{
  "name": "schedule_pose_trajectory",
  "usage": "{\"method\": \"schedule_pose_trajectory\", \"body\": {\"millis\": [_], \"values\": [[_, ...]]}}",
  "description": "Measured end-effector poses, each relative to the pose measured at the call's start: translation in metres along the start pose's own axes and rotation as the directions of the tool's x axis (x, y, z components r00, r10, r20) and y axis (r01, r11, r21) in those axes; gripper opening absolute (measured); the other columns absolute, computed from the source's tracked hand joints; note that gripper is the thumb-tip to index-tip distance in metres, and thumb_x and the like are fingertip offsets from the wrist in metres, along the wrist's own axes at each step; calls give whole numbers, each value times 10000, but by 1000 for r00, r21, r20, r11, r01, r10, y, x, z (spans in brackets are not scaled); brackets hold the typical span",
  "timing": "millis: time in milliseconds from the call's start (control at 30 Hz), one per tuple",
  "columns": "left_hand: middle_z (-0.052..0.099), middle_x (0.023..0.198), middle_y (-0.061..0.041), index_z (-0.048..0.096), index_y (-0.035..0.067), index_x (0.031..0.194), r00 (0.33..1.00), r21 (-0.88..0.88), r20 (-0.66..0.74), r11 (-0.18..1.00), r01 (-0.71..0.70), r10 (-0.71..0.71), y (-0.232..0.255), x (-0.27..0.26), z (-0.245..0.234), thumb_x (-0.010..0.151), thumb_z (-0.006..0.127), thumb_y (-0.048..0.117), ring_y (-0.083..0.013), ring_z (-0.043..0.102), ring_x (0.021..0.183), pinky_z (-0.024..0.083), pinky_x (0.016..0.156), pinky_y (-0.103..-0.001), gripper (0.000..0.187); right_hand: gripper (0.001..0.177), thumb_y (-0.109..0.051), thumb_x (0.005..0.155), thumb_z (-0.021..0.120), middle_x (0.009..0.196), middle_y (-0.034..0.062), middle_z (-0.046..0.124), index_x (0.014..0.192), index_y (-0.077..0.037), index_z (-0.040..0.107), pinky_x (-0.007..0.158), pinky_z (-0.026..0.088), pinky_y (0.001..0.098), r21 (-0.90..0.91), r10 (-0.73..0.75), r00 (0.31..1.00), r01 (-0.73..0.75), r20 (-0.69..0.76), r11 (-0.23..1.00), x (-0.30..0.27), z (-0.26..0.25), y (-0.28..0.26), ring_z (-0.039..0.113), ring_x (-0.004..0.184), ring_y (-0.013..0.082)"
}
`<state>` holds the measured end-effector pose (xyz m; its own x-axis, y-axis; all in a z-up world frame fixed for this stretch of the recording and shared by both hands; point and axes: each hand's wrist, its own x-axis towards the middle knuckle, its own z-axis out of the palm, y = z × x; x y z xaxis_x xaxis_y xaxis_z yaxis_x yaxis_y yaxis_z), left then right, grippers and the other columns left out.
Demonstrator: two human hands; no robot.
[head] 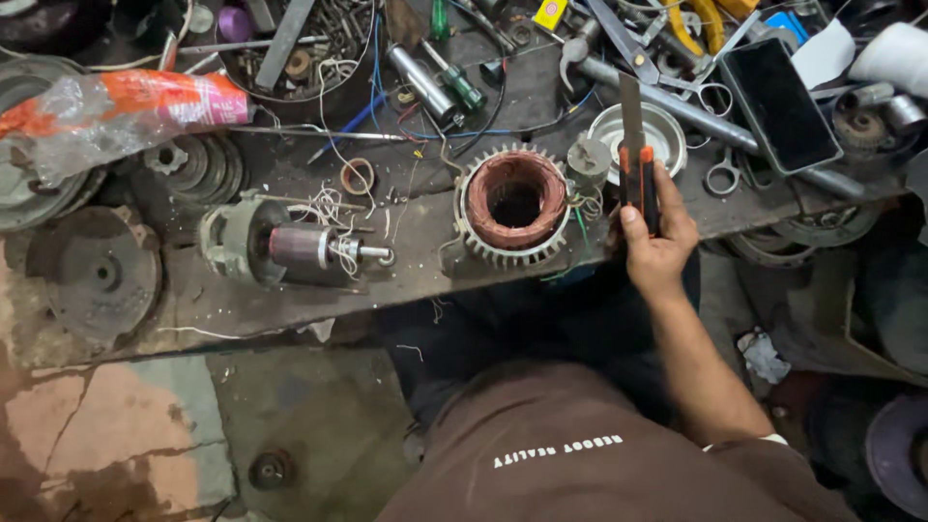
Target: The person uses a flathead screwdriver to scrape and adjust the copper windings on a motor stator. They repeatedly rotate the stator and work on different sections of the winding, occasionally gesturing with their free hand.
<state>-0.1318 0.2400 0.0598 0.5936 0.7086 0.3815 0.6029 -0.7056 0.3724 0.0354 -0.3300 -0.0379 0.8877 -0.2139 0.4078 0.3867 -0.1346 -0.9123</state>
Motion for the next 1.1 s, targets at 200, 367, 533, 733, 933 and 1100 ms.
{"method": "schedule_pose_trajectory", "body": {"millis": [200,367,533,733,933,1100], "values": [[663,847,-92,746,59,1029,953,-250,55,928,-276,299,31,16,-28,819,845,284,-253,617,749,489,699,-394,324,581,-38,1047,636,973,38,692,1593,-52,439,655,530,261,90,48,998,-46,-28,995,4,7,-9,611,713,94],[676,848,-86,756,74,1044,693,-471,120,656,-590,710,97,-41,41,812,846,230,-235,626,739,493,691,-371,294,596,-26,1022,655,1001,29,687,1584,-51,459,672,532,259,-59,-9,1000,10,18,998,6,6,-10,603,723,82],[623,977,-115,690,37,1186,569,-658,-221,310,-686,792,204,-101,86,753,870,420,-306,585,878,494,763,-431,606,581,-17,1037,665,1230,72,687,1581,-40,463,833,529,258,-146,-129,992,129,9,981,4,4,-6,613,895,85],[594,1166,-169,552,53,1312,564,-716,-363,165,-678,742,277,-116,90,825,806,460,-362,581,1042,497,901,-497,684,646,-16,1018,660,1277,66,689,1609,-63,402,789,539,253,-80,-65,998,63,-24,995,4,9,-12,619,887,82],[620,1131,-175,570,53,1318,601,-782,-315,158,-603,735,257,-127,131,918,814,355,-356,617,988,522,843,-464,557,697,57,1059,580,1284,107,663,1682,-95,305,902,539,306,-262,-123,984,153,130,953,-7,11,-26,626,984,138],[639,1054,-172,577,39,1310,608,-790,-292,172,-588,739,252,-131,121,920,813,326,-351,628,903,521,783,-447,539,638,56,1072,541,1183,80,672,1647,-104,313,858,569,292,-176,-130,981,154,142,972,-55,16,-57,656,902,145]]}}
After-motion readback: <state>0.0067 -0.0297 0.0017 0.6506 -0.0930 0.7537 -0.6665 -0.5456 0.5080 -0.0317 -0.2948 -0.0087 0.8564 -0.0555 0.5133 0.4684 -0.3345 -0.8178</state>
